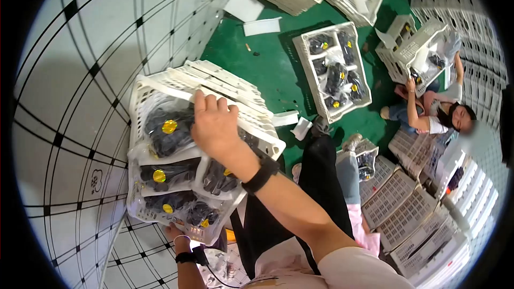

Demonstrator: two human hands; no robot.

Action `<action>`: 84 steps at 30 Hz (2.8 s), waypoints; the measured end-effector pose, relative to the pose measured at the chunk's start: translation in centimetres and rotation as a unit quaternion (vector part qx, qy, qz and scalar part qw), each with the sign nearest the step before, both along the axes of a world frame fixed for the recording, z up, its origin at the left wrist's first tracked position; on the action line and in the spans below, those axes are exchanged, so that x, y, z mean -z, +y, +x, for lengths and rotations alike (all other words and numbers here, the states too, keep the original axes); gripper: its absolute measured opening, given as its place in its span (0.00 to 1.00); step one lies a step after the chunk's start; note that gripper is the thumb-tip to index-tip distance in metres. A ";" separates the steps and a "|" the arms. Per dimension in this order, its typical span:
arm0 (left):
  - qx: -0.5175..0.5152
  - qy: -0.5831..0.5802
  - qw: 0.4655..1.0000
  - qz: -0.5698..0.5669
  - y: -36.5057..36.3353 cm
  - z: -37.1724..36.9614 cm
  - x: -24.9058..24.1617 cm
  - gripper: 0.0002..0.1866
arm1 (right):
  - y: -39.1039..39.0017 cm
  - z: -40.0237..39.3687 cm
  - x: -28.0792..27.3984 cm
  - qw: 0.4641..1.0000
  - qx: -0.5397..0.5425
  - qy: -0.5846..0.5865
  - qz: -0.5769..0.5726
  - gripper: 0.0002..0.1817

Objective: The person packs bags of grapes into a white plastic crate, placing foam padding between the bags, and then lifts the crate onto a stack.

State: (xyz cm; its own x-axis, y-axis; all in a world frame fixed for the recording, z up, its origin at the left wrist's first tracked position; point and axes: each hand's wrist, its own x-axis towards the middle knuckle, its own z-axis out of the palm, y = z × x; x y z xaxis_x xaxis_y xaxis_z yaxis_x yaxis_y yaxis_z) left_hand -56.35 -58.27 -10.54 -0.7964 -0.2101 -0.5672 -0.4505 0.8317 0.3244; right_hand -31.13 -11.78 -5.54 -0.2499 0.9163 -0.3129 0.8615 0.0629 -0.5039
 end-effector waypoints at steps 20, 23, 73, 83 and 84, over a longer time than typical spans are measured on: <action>-0.203 -0.171 0.941 0.211 5.2 -2.5 -1.6 0.34 | 4.6 11.6 -6.6 0.978 -0.043 0.147 -0.141 0.31; -0.200 -0.138 0.936 0.256 5.2 -3.7 -1.0 0.37 | 8.4 15.0 -1.3 0.968 -0.085 0.086 -0.220 0.30; -0.134 -0.170 0.949 0.231 9.0 -6.0 0.5 0.21 | 9.6 0.2 16.8 0.904 -0.096 0.221 -0.353 0.36; -0.068 -0.162 0.971 0.163 11.1 -6.4 3.0 0.18 | 9.7 15.3 1.8 0.789 -0.045 0.498 -0.356 0.12; -0.054 -0.164 0.972 0.157 11.2 -6.5 2.9 0.18 | 8.1 16.0 -1.8 0.698 -0.006 0.634 -0.332 0.09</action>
State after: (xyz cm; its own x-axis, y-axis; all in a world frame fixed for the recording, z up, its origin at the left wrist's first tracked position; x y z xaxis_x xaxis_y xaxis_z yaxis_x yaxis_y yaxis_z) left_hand -62.88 -47.04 -13.42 -0.5451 -0.0581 -0.8364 -0.6512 0.6577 0.3787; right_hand -15.17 -3.72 -3.72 -0.7189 0.6694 -0.1875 -0.3030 -0.5445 -0.7821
